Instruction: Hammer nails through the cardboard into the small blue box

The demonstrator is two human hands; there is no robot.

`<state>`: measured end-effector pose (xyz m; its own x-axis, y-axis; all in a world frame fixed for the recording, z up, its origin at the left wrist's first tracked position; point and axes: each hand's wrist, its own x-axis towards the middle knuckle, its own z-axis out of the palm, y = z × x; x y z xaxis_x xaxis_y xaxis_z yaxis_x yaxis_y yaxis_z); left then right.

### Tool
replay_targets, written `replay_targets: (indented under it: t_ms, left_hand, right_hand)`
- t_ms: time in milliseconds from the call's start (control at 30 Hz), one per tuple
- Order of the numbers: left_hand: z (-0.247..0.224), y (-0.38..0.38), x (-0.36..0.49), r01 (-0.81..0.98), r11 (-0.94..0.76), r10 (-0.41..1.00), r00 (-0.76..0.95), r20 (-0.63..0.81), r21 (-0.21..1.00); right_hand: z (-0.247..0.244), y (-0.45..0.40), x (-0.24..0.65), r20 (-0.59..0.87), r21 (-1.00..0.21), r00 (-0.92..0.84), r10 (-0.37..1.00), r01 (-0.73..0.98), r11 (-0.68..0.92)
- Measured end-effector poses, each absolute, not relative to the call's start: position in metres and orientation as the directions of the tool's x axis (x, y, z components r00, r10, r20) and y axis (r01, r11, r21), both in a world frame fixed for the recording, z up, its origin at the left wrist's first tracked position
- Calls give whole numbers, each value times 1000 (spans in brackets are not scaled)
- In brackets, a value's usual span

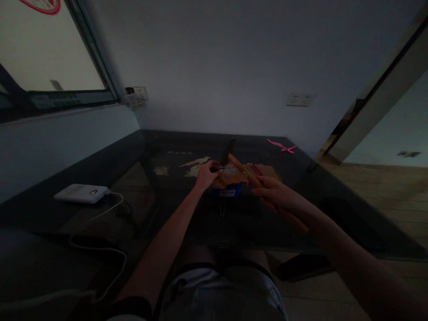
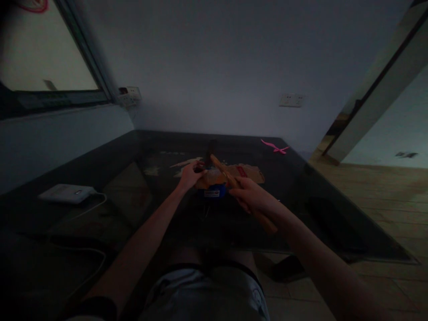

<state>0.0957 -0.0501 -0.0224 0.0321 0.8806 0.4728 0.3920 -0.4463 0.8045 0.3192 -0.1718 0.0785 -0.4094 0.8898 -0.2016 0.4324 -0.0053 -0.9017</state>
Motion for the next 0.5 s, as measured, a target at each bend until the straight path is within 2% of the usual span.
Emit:
replay_targets:
  t_ms: [133, 300, 500]
  left_hand:
    - [-23, -50, 95, 410, -469, 865, 33, 501, 783]
    - [-23, -49, 96, 381, -442, 883, 22, 470, 812]
    - [-23, -49, 95, 412, -464, 867, 30, 497, 784]
  right_hand:
    - [76, -174, 319, -161, -921, -399, 903, 389, 8]
    - [62, -172, 317, -208, -904, -423, 882, 427, -9]
    - [74, -178, 319, -162, -917, -394, 904, 399, 10]
